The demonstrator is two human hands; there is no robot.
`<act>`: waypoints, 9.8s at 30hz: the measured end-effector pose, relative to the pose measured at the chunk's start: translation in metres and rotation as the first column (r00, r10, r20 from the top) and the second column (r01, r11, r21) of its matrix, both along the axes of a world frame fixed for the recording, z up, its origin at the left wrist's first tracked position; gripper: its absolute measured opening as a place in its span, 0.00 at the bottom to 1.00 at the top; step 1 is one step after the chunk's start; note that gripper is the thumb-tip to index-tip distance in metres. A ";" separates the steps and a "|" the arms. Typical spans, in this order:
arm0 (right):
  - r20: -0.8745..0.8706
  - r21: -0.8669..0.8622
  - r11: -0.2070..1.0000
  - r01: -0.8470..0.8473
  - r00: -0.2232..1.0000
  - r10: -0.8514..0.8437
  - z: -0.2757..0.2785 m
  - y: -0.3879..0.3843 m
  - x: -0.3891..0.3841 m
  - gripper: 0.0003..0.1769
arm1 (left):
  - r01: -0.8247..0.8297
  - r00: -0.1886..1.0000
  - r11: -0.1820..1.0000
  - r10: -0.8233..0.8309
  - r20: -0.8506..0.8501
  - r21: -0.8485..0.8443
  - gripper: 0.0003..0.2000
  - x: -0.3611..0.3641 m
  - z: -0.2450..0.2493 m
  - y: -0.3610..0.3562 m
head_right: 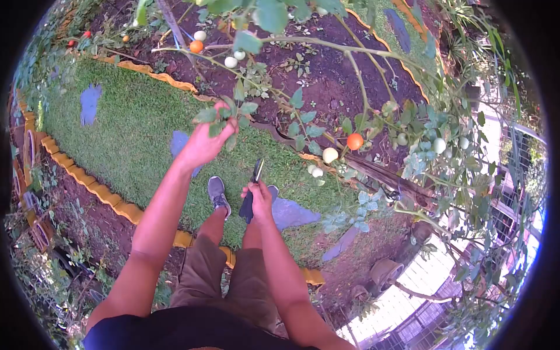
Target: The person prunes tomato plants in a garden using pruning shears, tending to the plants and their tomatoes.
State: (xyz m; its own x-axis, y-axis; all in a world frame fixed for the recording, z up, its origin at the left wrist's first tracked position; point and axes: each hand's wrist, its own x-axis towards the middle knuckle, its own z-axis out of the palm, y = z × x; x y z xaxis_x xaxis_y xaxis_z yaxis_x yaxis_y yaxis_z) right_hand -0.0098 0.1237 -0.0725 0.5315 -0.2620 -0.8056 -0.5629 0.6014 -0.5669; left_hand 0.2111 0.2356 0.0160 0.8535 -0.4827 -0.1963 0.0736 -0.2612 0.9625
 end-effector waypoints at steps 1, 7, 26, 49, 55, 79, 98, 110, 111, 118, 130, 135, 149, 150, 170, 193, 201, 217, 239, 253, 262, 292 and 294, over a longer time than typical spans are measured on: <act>-0.050 0.015 0.999 -0.035 0.998 0.035 -0.002 0.007 -0.017 0.10 | -0.014 0.993 1.000 0.011 -0.119 -0.027 0.09 -0.021 -0.020 0.017; -0.260 0.031 0.935 -0.353 0.901 0.349 -0.009 0.031 -0.108 0.10 | -0.140 0.842 0.946 0.270 -0.468 0.294 0.12 -0.136 -0.158 0.099; -0.278 -0.046 0.905 -0.422 0.876 0.394 -0.010 0.053 -0.128 0.27 | -0.037 0.899 0.951 0.165 -0.405 0.307 0.28 -0.032 -0.193 0.132; -0.646 -0.312 0.666 -0.678 0.665 0.374 0.199 -0.057 -0.229 0.35 | 0.279 0.434 0.915 0.151 -0.888 0.292 0.29 -0.235 0.119 0.252; -0.596 -0.405 0.661 -0.632 0.730 0.334 0.173 -0.079 -0.267 0.35 | 0.020 0.791 0.976 0.118 -0.600 0.218 0.24 -0.155 0.144 0.200; -0.429 -0.468 0.757 -0.456 0.866 0.256 0.156 -0.228 -0.279 0.28 | 0.301 0.858 0.869 -0.426 0.286 0.393 0.15 -0.159 0.300 -0.144; -0.346 -0.692 0.655 -0.304 0.936 0.068 0.244 -0.211 -0.270 0.36 | 0.191 0.547 0.807 -0.560 0.622 0.558 0.11 -0.093 0.293 -0.297; -0.144 -0.977 0.161 -0.139 0.989 -0.020 0.309 -0.244 -0.083 0.32 | 0.185 0.342 0.626 -0.764 0.547 0.758 0.09 -0.063 0.272 -0.335; -0.177 -0.974 0.146 -0.171 0.984 -0.027 0.310 -0.247 -0.078 0.31 | 0.195 0.335 0.616 -0.773 0.538 0.763 0.09 -0.061 0.271 -0.336; -0.218 -0.975 0.041 -0.217 0.976 -0.023 0.316 -0.252 -0.059 0.28 | 0.249 0.303 0.606 -0.789 0.534 0.755 0.08 -0.053 0.264 -0.338; -0.148 -0.987 0.039 -0.153 0.983 0.104 0.304 -0.268 -0.034 0.32 | 0.269 0.379 0.605 -0.782 0.495 0.749 0.10 -0.049 0.277 -0.338; -0.123 -0.992 -0.008 -0.123 0.985 0.123 0.305 -0.270 -0.030 0.37 | 0.273 0.386 0.617 -0.773 0.504 0.738 0.09 -0.051 0.280 -0.338; -0.084 -0.996 0.000 -0.086 0.977 0.198 0.296 -0.277 -0.016 0.27 | 0.277 0.443 0.631 -0.753 0.486 0.725 0.13 -0.045 0.268 -0.336; -0.078 -0.997 -0.019 -0.076 0.977 0.197 0.295 -0.277 -0.016 0.27 | 0.274 0.437 0.632 -0.753 0.492 0.725 0.13 -0.045 0.268 -0.336; -0.138 -0.989 -0.071 -0.132 0.987 0.084 0.297 -0.273 -0.038 0.35 | 0.200 0.160 0.624 -0.782 0.603 0.756 0.07 -0.046 0.273 -0.332; -0.128 -0.987 -0.101 -0.122 0.990 0.059 0.304 -0.272 -0.057 0.33 | 0.290 0.176 0.697 -0.712 0.679 0.656 0.09 -0.094 0.276 -0.329; -0.219 -0.974 -0.064 -0.217 0.975 0.029 0.305 -0.275 -0.063 0.33 | 0.376 0.461 0.868 -0.478 0.748 0.323 0.08 -0.106 0.278 -0.325; -0.279 -0.958 -0.022 -0.284 0.950 -0.140 0.311 -0.257 -0.094 0.36 | 0.191 0.962 0.862 -0.260 0.085 0.470 0.08 -0.137 0.205 -0.059; -0.372 -0.913 0.307 -0.268 0.857 -0.358 0.336 -0.074 -0.215 0.28 | -0.106 0.994 0.848 0.095 0.048 0.519 0.31 0.038 -0.029 -0.027; -0.858 -0.287 0.736 -0.613 0.507 0.087 0.252 0.021 -0.344 0.42 | 0.578 0.748 0.327 -0.577 -0.327 0.747 0.24 -0.154 -0.028 0.260; -0.649 -0.280 0.843 -0.459 0.738 0.186 0.179 0.001 -0.437 0.36 | 0.577 0.798 0.271 -0.389 -0.461 0.770 0.18 -0.240 0.021 0.347; -0.461 0.089 0.986 -0.140 0.872 0.165 0.246 0.084 -0.263 0.21 | 0.143 0.979 0.942 -0.090 -0.181 0.303 0.13 -0.080 0.012 0.241; -0.344 0.019 0.996 -0.091 0.935 0.092 0.256 0.094 -0.178 0.20 | 0.231 0.963 0.953 -0.196 -0.183 0.196 0.13 -0.032 0.029 0.190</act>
State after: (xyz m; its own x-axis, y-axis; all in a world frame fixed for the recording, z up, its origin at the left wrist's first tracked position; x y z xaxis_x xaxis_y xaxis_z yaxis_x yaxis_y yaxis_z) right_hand -0.1878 0.2173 0.1839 0.2432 -0.2225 -0.9441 -0.7757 0.5397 -0.3271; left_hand 0.1787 0.4252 0.0454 0.6840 -0.5821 -0.4397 0.1412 -0.4857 0.8626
